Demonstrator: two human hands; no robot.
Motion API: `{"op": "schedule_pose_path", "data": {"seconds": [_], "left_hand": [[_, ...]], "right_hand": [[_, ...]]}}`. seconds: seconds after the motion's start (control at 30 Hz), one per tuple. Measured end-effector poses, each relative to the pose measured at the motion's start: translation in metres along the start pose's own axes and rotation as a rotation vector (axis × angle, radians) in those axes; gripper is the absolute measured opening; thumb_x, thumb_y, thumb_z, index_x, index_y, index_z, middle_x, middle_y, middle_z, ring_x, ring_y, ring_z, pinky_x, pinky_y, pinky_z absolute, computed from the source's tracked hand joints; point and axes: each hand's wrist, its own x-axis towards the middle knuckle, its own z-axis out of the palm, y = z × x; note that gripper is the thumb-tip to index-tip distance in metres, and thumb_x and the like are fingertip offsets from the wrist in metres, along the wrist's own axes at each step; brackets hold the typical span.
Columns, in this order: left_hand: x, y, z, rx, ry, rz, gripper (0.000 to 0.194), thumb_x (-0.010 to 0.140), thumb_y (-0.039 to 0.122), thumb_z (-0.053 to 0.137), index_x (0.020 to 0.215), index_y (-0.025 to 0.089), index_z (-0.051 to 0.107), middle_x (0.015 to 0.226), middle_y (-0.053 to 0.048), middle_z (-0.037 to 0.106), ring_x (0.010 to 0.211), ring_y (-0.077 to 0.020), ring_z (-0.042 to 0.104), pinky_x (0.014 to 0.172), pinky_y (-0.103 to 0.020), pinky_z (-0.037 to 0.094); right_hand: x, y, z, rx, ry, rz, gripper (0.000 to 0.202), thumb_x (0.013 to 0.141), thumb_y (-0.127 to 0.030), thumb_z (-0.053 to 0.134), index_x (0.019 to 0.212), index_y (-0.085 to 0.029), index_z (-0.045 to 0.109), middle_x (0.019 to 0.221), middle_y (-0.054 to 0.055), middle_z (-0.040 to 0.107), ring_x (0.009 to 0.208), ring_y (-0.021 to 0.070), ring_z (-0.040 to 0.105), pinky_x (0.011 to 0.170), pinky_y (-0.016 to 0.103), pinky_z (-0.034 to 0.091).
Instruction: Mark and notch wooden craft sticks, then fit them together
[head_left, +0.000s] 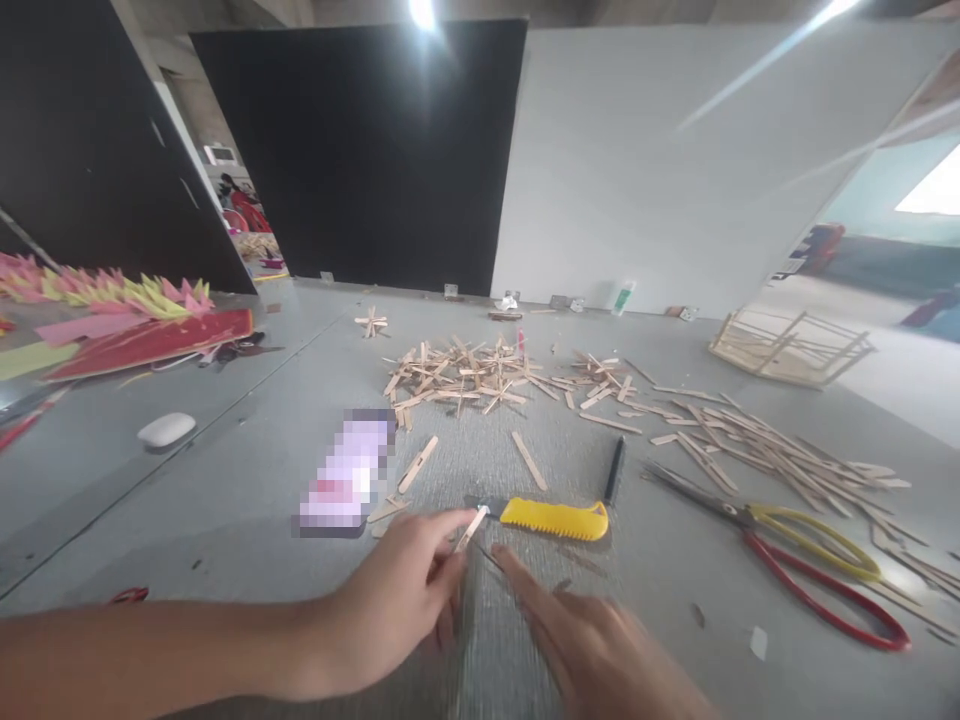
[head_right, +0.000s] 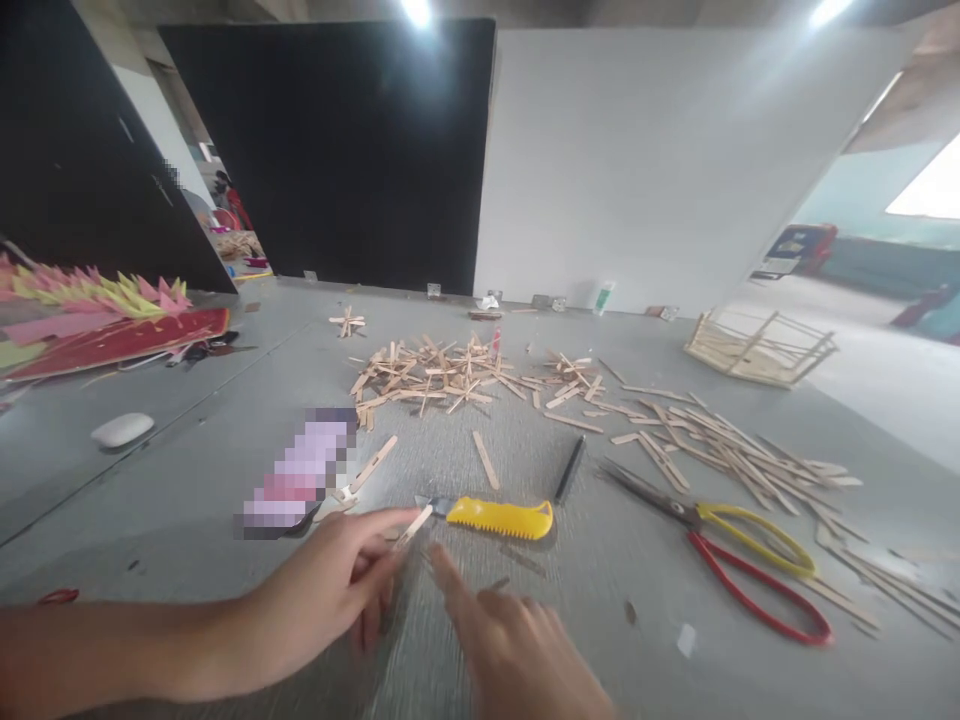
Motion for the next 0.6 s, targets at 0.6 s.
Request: {"op": "schedule_pose_path", "data": {"seconds": [0.6], "left_hand": [[-0.045,-0.012,0.015,0.314,0.221,0.342,0.039,0.097,0.060,0.051,0.123,0.041,0.074,0.117,-0.009,0.076,0.106,-0.0428,0.070,0.082,-0.060,0.059]], "right_hand": [[0.006,-0.003,-0.011,0.177,0.380,-0.153,0.076,0.100,-0.006,0.038,0.168,-0.026,0.011,0.090,0.006,0.074,0.078,0.0200,0.075,0.072,0.029,0.064]]}}
